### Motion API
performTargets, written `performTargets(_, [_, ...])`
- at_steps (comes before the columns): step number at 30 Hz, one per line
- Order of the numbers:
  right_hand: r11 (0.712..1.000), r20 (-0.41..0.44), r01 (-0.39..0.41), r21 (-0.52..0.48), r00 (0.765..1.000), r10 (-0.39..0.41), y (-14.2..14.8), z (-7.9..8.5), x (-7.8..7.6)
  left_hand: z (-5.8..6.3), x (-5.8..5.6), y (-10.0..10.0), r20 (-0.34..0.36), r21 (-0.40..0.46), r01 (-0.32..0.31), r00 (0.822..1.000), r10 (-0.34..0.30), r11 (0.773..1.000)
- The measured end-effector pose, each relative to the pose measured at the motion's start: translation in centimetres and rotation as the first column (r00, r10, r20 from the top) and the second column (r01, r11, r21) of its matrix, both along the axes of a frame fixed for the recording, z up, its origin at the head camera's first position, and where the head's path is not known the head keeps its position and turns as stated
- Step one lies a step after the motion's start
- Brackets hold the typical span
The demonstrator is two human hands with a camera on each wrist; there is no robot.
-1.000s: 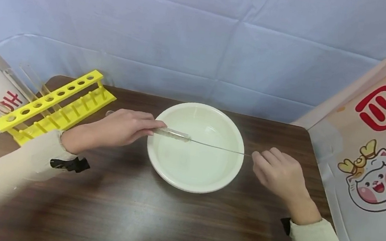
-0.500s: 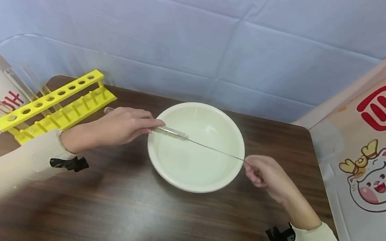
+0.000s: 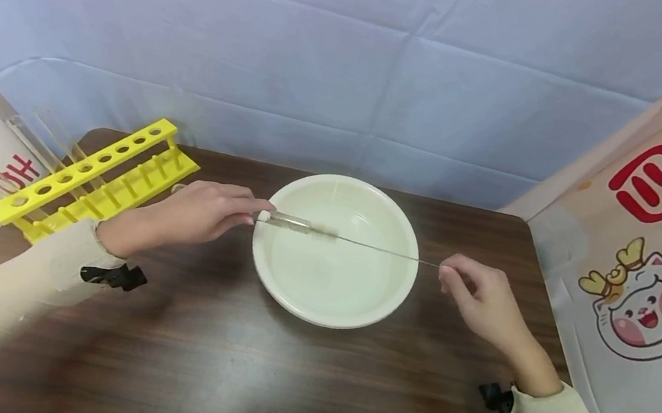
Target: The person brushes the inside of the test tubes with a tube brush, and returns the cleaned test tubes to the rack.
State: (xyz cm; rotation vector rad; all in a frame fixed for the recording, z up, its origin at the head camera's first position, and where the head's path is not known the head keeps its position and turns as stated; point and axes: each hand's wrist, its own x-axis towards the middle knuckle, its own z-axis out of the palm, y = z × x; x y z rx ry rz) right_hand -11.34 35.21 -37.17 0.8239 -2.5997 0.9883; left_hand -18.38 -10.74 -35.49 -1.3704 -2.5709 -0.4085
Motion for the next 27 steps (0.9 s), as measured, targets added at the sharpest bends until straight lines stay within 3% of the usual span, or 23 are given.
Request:
performTargets(2, [0.996, -0.173, 0.030, 0.084, 0.985, -0.015, 0.5, -0.4, -0.2, -0.1, -0.1, -0.1, 0.000, 0.006, 0.001, 1.000, -0.001, 1.000])
performTargets(4, [0.987, -0.328, 0.064, 0.146, 0.945, -0.013, 0.8, -0.7, -0.4, -0.2, -0.2, -0.2, -0.003, 0.011, 0.002, 1.000, -0.002, 1.000])
performTargets(10, [0.974, -0.632, 0.144, 0.173, 0.775, -0.003, 0.7, -0.6, -0.7, -0.1, -0.2, -0.5, 0.020, 0.021, -0.002, 1.000, 0.001, 1.000])
performTargets(21, [0.985, -0.827, 0.143, 0.098, 0.562, 0.001, 0.5, -0.8, -0.9, 0.2, 0.0, -0.4, 0.034, 0.021, 0.011, 0.999, -0.012, 1.000])
performTargets(24, [0.988, -0.855, 0.129, 0.084, 0.518, 0.005, 0.6, -1.0, -1.2, 0.1, 0.0, -0.4, 0.037, 0.024, 0.014, 0.999, -0.015, 1.000])
performTargets(27, [0.990, -0.872, 0.118, 0.078, 0.490, 0.011, 1.0, -1.2, -1.2, 0.2, 0.1, -0.2, 0.039, 0.020, 0.013, 0.999, -0.014, 1.000])
